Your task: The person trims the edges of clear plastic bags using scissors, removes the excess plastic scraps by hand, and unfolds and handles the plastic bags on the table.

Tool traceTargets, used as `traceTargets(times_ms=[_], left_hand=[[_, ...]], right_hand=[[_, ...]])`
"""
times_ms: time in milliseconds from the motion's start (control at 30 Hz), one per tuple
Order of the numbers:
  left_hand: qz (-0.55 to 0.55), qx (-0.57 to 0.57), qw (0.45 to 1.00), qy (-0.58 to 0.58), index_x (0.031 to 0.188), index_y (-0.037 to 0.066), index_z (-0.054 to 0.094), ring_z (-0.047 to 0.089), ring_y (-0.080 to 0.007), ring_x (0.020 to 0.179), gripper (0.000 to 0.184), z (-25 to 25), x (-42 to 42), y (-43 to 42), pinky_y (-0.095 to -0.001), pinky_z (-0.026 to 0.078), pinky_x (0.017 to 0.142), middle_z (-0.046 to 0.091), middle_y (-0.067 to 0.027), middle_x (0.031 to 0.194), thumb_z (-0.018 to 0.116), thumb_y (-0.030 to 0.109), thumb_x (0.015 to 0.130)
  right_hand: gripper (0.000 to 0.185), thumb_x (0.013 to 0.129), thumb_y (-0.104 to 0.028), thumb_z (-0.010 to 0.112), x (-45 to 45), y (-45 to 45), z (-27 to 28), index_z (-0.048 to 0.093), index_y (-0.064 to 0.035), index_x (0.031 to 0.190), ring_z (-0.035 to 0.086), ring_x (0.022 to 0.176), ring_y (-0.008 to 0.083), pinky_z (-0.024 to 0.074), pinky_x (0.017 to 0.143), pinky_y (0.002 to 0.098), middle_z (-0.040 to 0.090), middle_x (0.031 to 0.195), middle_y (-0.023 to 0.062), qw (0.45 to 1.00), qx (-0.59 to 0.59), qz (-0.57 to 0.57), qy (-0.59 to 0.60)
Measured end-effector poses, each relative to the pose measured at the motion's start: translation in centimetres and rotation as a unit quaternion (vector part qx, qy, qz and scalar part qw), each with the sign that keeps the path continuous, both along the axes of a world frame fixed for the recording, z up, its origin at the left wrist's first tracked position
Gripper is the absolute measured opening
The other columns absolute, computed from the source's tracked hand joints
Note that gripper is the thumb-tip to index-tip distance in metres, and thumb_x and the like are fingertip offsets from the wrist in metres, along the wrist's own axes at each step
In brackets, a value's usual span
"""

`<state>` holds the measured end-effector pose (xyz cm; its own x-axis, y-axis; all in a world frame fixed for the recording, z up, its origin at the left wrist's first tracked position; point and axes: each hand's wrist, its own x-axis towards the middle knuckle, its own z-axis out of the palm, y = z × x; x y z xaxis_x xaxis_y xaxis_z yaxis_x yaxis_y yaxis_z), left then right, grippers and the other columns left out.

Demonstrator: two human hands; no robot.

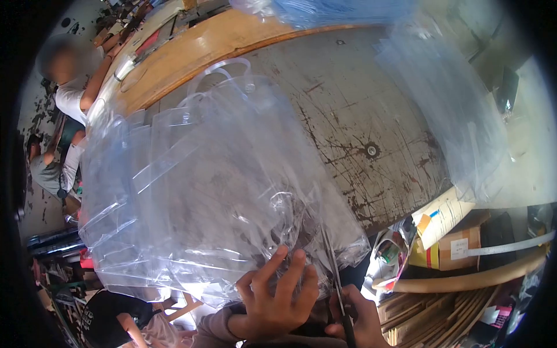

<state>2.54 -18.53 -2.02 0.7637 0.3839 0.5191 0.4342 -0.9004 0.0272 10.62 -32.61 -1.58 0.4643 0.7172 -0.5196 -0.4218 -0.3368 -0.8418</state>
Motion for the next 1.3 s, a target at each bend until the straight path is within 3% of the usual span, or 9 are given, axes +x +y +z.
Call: traceTargets(times_ms=[233, 333, 400, 500, 633, 700, 833, 900, 1300], left_hand=[[0.001, -0.007, 1.000, -0.008, 0.077, 0.019, 0.061, 0.056, -0.0189, 0.105, 0.006, -0.5, -0.1, 0.0, -0.0324, 0.034, 0.068, 0.059, 0.0019, 0.112, 0.056, 0.022, 0.078], [0.001, 0.002, 1.000, -0.012, 0.077, 0.019, 0.061, 0.056, -0.0188, 0.104, 0.008, -0.7, -0.1, -0.1, -0.0322, 0.034, 0.068, 0.058, 0.0018, 0.113, 0.055, 0.023, 0.079], [0.002, -0.035, 0.999, -0.008, 0.084, 0.020, 0.063, 0.055, -0.0185, 0.106, 0.010, -0.7, -0.1, -0.3, -0.0323, 0.034, 0.069, 0.057, 0.0022, 0.114, 0.055, 0.024, 0.079], [0.002, -0.068, 0.997, -0.019, 0.085, 0.012, 0.060, 0.054, -0.0242, 0.105, 0.011, 0.2, 0.1, -0.4, -0.0398, 0.038, 0.075, 0.058, -0.0039, 0.111, 0.061, 0.020, 0.078], [0.002, -0.070, 0.997, -0.025, 0.085, 0.012, 0.060, 0.055, -0.0238, 0.103, 0.011, 0.2, 0.2, -0.4, -0.0392, 0.038, 0.074, 0.059, -0.0033, 0.110, 0.062, 0.020, 0.078], [0.003, -0.073, 0.996, -0.041, 0.084, 0.013, 0.060, 0.055, -0.0233, 0.101, 0.009, 0.1, 0.3, -0.4, -0.0387, 0.038, 0.074, 0.059, -0.0028, 0.109, 0.062, 0.018, 0.077], [0.006, -0.061, 0.997, -0.045, 0.083, 0.014, 0.059, 0.055, -0.0229, 0.101, 0.008, 0.0, 0.3, -0.3, -0.0385, 0.037, 0.075, 0.059, -0.0025, 0.108, 0.062, 0.017, 0.077], [0.000, -0.058, 0.997, -0.041, 0.083, 0.014, 0.058, 0.055, -0.0226, 0.101, 0.007, 0.2, 0.2, -0.1, -0.0383, 0.037, 0.075, 0.059, -0.0024, 0.108, 0.062, 0.016, 0.077], [-0.001, -0.087, 0.996, -0.035, 0.088, 0.016, 0.060, 0.054, -0.0232, 0.104, 0.013, 0.5, 0.2, -0.5, -0.0384, 0.038, 0.072, 0.056, -0.0036, 0.113, 0.060, 0.016, 0.075]], right_hand=[[0.080, 0.061, -0.057, 0.076, 0.0, -0.2, -0.7, 0.046, 0.0028, 0.104, 0.048, 0.065, 0.0094, 0.0356, 0.057, 0.0214, 0.052, 0.076, 0.0032, 1.000, 0.004, 0.010, -0.002], [0.064, 0.074, -0.043, 0.073, 0.1, -0.8, -1.5, 0.046, -0.0004, 0.114, 0.045, 0.069, 0.0092, 0.0366, 0.058, 0.0234, 0.049, 0.082, 0.0015, 0.998, 0.059, 0.014, -0.007], [0.065, 0.057, -0.041, 0.085, 0.6, -1.1, -2.1, 0.049, -0.0036, 0.097, 0.051, 0.067, 0.0086, 0.0416, 0.061, 0.0229, 0.054, 0.070, 0.0012, 0.998, -0.031, 0.046, -0.001], [0.062, 0.073, -0.041, 0.074, -0.3, -0.8, -1.6, 0.047, -0.0007, 0.112, 0.044, 0.068, 0.0094, 0.0364, 0.058, 0.0230, 0.048, 0.081, 0.0010, 0.998, 0.056, 0.013, -0.006], [0.064, 0.071, -0.041, 0.076, 0.1, -0.9, -1.8, 0.047, -0.0006, 0.111, 0.045, 0.068, 0.0097, 0.0364, 0.058, 0.0229, 0.048, 0.081, 0.0009, 0.998, 0.054, 0.025, -0.018], [0.063, 0.057, -0.038, 0.085, 0.6, -1.0, -1.9, 0.049, -0.0036, 0.097, 0.051, 0.067, 0.0084, 0.0416, 0.063, 0.0229, 0.054, 0.070, 0.0009, 0.998, -0.036, 0.056, -0.010], [0.062, 0.061, -0.041, 0.083, 0.5, -0.6, -1.7, 0.049, -0.0031, 0.097, 0.050, 0.067, 0.0092, 0.0410, 0.063, 0.0233, 0.054, 0.072, 0.0013, 0.997, -0.032, 0.062, -0.023], [0.064, 0.070, -0.042, 0.076, -0.2, -0.5, -1.7, 0.048, -0.0006, 0.109, 0.045, 0.068, 0.0097, 0.0362, 0.058, 0.0225, 0.048, 0.080, 0.0008, 0.998, 0.064, 0.002, 0.001], [0.079, 0.071, -0.056, 0.068, -0.6, 0.2, -1.6, 0.044, 0.0042, 0.116, 0.048, 0.059, 0.0120, 0.0380, 0.051, 0.0220, 0.050, 0.072, 0.0027, 0.996, 0.079, -0.001, 0.030]])
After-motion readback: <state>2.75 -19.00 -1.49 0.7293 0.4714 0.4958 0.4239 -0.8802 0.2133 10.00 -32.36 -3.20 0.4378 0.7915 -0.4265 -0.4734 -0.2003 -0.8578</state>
